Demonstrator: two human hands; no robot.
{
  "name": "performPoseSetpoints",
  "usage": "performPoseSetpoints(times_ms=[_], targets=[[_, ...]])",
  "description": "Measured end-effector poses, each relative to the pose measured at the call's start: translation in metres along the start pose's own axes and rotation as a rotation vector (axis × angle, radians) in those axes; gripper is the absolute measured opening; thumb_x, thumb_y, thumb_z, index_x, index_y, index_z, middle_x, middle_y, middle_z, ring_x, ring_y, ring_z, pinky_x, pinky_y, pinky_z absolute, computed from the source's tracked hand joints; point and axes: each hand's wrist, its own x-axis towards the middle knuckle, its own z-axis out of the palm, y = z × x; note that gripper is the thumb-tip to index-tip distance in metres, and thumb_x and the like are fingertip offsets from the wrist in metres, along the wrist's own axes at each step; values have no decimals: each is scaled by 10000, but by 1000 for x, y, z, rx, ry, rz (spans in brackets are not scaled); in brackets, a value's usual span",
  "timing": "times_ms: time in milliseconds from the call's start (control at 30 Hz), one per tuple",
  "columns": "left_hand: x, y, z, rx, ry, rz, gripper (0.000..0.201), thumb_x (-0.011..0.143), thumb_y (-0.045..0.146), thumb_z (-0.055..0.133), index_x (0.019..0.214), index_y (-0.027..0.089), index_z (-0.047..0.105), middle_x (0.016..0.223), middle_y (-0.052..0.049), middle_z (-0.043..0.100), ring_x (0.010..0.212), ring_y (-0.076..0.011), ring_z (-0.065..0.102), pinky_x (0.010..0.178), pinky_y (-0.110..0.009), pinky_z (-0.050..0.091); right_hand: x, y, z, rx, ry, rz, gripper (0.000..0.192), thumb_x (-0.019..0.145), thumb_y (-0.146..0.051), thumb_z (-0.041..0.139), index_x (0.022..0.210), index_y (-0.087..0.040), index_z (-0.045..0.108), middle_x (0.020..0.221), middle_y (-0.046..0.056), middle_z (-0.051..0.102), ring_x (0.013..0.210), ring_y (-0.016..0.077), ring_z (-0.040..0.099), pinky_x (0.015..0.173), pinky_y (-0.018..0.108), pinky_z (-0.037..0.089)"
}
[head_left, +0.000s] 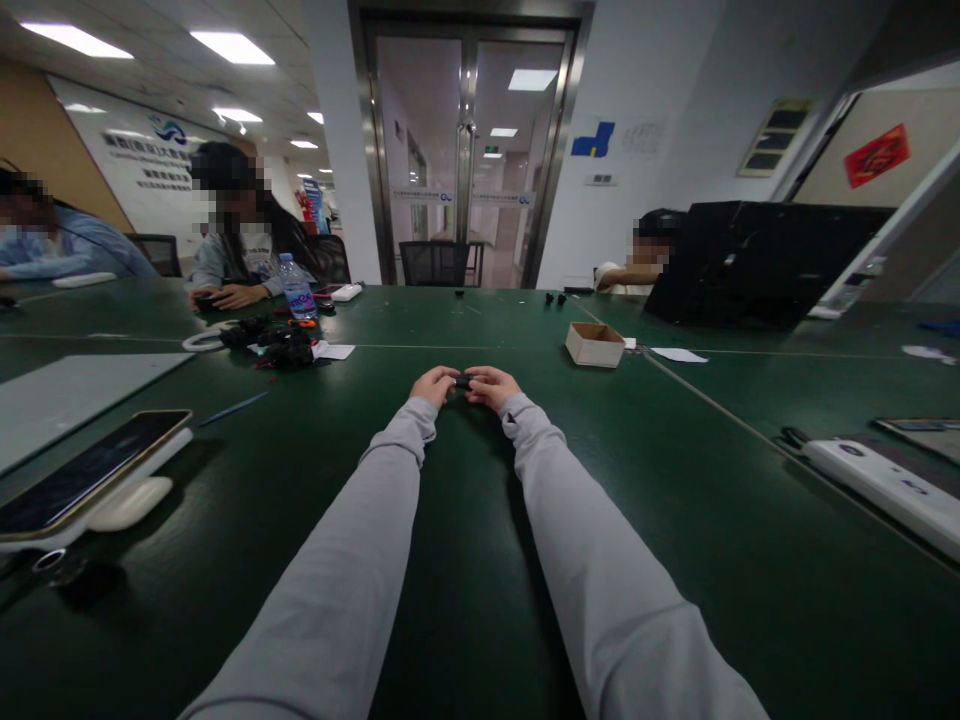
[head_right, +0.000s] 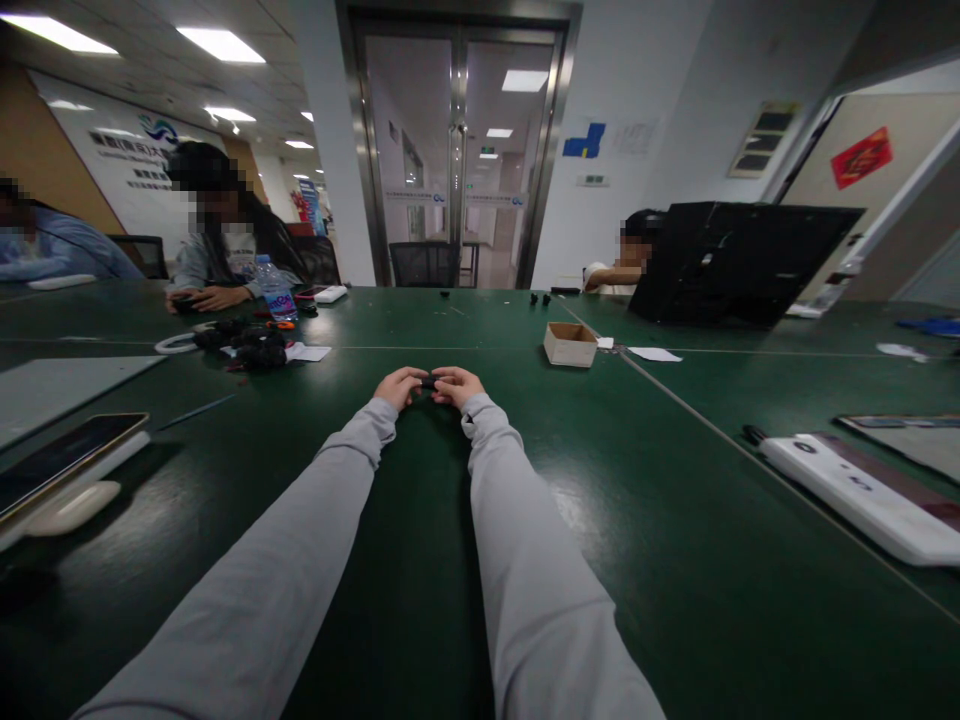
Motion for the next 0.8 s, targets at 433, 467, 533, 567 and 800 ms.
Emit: performPoseSetpoints(times_ms=[433,467,533,567,800], targets=[[4,-9,1,0,26,39,190,701,264,489,821,164,597,546,27,521,475,-85,458,485,-194,371,-3,-4,9,-239,0,16,248,654,8,625,813,-148,517,584,-52,561,375,64,537,350,164,453],[4,-10,2,37,37,53,193,704,291,504,817,164,596,555,25,524,495,-88,469,500,-196,378,-3,-4,12,-301,9,22,251,646,25,619,793,-146,509,584,-54,558,353,58,521,330,160,437],[4,-12,3,154,52,91,223,689,354,551,800,165,594,588,17,545,547,-96,493,546,-204,391,-4,-4,16,-411,34,33,236,644,49,594,750,-140,502,577,-53,551,331,44,497,311,149,413],[4,-13,3,216,54,108,248,673,382,578,794,166,592,606,14,558,573,-101,503,569,-209,396,-4,-4,18,-448,49,34,225,649,54,579,736,-138,500,571,-51,548,324,38,486,306,143,402],[-7,-1,9,430,31,104,254,670,373,615,828,179,570,674,4,593,637,-117,535,625,-223,405,-6,-8,22,-258,64,57,303,682,-9,555,891,-184,423,632,-53,585,381,80,548,355,184,451]])
